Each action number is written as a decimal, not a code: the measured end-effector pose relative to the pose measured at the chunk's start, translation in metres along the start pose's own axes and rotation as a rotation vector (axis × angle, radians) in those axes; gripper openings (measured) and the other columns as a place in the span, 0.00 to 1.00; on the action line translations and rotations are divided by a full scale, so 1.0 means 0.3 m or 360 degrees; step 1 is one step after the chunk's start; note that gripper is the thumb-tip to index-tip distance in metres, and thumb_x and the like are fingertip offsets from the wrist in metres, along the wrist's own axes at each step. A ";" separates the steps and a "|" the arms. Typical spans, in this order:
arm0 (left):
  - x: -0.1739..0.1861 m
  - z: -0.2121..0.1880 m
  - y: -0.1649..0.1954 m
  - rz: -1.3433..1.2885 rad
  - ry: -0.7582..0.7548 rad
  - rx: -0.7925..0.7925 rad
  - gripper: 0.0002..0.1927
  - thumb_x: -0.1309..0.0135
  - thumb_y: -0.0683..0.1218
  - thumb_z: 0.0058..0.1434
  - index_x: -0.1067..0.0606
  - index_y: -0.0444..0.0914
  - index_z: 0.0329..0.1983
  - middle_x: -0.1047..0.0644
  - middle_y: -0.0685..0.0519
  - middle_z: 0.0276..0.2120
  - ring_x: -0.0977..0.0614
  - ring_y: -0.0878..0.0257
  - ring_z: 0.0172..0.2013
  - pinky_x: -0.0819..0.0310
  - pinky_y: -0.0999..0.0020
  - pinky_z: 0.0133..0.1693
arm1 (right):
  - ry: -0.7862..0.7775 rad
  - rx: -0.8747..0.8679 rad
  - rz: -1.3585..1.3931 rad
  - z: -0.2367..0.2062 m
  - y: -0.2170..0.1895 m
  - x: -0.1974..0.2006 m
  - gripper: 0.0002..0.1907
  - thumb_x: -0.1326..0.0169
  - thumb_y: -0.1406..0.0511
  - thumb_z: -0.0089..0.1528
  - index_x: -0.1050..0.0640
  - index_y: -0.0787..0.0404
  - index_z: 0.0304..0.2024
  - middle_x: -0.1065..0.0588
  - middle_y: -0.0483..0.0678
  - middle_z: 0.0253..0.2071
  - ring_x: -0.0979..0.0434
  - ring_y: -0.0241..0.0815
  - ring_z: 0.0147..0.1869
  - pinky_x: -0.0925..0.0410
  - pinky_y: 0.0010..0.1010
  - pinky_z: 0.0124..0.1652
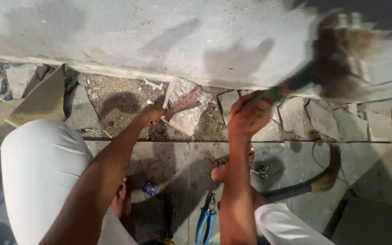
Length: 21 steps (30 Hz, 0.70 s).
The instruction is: The person sits on the floor and hammers pieces of copper scrap flat on a stone slab using a mallet, repositioning each piece between strikes. They occasionally pick up new scrap pieces from a pile and continue hammering them flat.
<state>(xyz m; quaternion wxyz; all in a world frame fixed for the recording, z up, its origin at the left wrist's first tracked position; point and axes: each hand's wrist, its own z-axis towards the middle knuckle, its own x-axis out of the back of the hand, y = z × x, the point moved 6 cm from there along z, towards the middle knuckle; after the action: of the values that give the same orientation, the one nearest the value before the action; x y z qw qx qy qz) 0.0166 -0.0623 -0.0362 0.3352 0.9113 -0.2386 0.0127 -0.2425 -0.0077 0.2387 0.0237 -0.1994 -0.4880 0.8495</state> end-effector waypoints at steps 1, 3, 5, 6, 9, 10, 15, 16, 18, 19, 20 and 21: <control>-0.004 0.000 0.000 -0.0017 -0.0005 0.0016 0.17 0.46 0.55 0.62 0.22 0.36 0.34 0.29 0.48 0.21 0.34 0.60 0.19 0.44 0.60 0.19 | 0.0027 0.0255 -0.0027 0.029 -0.039 -0.007 0.24 0.51 0.45 0.69 0.33 0.59 0.38 0.30 0.48 0.21 0.36 0.37 0.17 0.39 0.28 0.18; -0.010 0.004 -0.002 0.0054 -0.0025 0.0045 0.17 0.46 0.56 0.63 0.24 0.36 0.33 0.29 0.49 0.21 0.33 0.61 0.19 0.40 0.60 0.19 | 0.0060 0.0763 -0.0072 0.020 -0.057 -0.017 0.29 0.56 0.41 0.69 0.33 0.60 0.40 0.32 0.49 0.21 0.38 0.37 0.18 0.40 0.25 0.16; -0.009 0.008 -0.005 0.0106 -0.0022 0.0026 0.17 0.47 0.55 0.64 0.25 0.35 0.32 0.29 0.48 0.20 0.33 0.61 0.18 0.39 0.60 0.19 | 0.0117 0.0856 -0.0137 -0.048 0.038 -0.018 0.30 0.61 0.41 0.70 0.31 0.59 0.36 0.26 0.51 0.21 0.34 0.32 0.15 0.38 0.22 0.19; -0.008 0.010 -0.010 0.0103 -0.0012 0.0004 0.17 0.47 0.54 0.64 0.25 0.35 0.32 0.29 0.48 0.19 0.33 0.60 0.17 0.40 0.59 0.19 | -0.0332 0.0402 0.0648 -0.079 0.145 -0.051 0.16 0.50 0.54 0.68 0.29 0.61 0.37 0.28 0.51 0.27 0.34 0.29 0.22 0.41 0.15 0.19; -0.013 0.019 -0.013 0.0078 -0.0036 -0.0124 0.18 0.46 0.54 0.64 0.27 0.33 0.31 0.32 0.48 0.18 0.35 0.61 0.16 0.42 0.58 0.18 | 0.0041 0.0111 -0.1421 -0.257 0.371 -0.008 0.25 0.59 0.51 0.75 0.24 0.64 0.40 0.30 0.45 0.25 0.31 0.33 0.28 0.38 0.32 0.26; -0.017 0.022 -0.015 0.0038 -0.0047 -0.0141 0.17 0.46 0.53 0.64 0.26 0.33 0.31 0.32 0.48 0.18 0.35 0.61 0.16 0.42 0.58 0.18 | 0.0017 -0.0754 -0.1250 -0.310 0.508 0.045 0.26 0.56 0.49 0.72 0.27 0.64 0.34 0.32 0.46 0.21 0.34 0.36 0.22 0.38 0.34 0.23; -0.038 0.046 0.015 -0.0118 -0.0029 -0.0070 0.15 0.43 0.52 0.62 0.25 0.33 0.33 0.32 0.48 0.18 0.36 0.61 0.16 0.43 0.59 0.18 | -0.0085 -0.1246 -0.1029 -0.431 0.560 0.048 0.28 0.53 0.46 0.69 0.28 0.63 0.28 0.34 0.44 0.17 0.36 0.34 0.18 0.41 0.33 0.19; -0.038 0.054 0.016 -0.0162 -0.0026 -0.0062 0.15 0.42 0.51 0.61 0.24 0.33 0.33 0.32 0.48 0.18 0.36 0.61 0.16 0.44 0.59 0.18 | -0.0110 -0.1031 -0.1033 -0.404 0.502 0.026 0.28 0.53 0.47 0.69 0.27 0.62 0.29 0.33 0.43 0.18 0.36 0.33 0.19 0.41 0.32 0.20; -0.034 0.049 0.017 -0.0102 -0.0053 -0.0050 0.14 0.41 0.50 0.61 0.24 0.33 0.33 0.32 0.48 0.18 0.36 0.61 0.16 0.44 0.59 0.18 | -0.0142 -0.0678 -0.0940 -0.340 0.360 -0.021 0.28 0.52 0.47 0.72 0.27 0.62 0.29 0.33 0.43 0.21 0.36 0.32 0.22 0.42 0.32 0.22; -0.029 0.046 0.014 -0.0040 -0.0068 -0.0053 0.14 0.39 0.50 0.60 0.23 0.33 0.34 0.33 0.48 0.18 0.37 0.62 0.16 0.45 0.59 0.18 | -0.0123 -0.0527 -0.0834 -0.299 0.281 -0.036 0.28 0.51 0.47 0.74 0.28 0.62 0.29 0.33 0.43 0.22 0.37 0.33 0.24 0.42 0.32 0.24; -0.021 0.040 0.009 -0.0041 -0.0039 -0.0043 0.16 0.41 0.51 0.61 0.23 0.32 0.35 0.32 0.48 0.18 0.36 0.61 0.16 0.44 0.59 0.18 | -0.0108 -0.0390 -0.0727 -0.256 0.200 -0.047 0.29 0.51 0.48 0.76 0.29 0.62 0.29 0.33 0.44 0.23 0.38 0.34 0.25 0.42 0.33 0.25; -0.014 0.033 0.002 -0.0048 -0.0015 -0.0018 0.17 0.44 0.53 0.63 0.23 0.31 0.36 0.32 0.47 0.19 0.35 0.60 0.16 0.44 0.58 0.18 | -0.0107 -0.0408 -0.0625 -0.215 0.144 -0.051 0.30 0.53 0.45 0.75 0.29 0.60 0.28 0.33 0.44 0.20 0.37 0.35 0.21 0.43 0.32 0.22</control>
<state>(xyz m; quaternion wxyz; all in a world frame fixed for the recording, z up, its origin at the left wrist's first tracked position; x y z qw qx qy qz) 0.0113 -0.0669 -0.0443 0.3395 0.9130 -0.2263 0.0021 -0.1984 0.0189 0.1787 0.1468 -0.0735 -0.6217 0.7658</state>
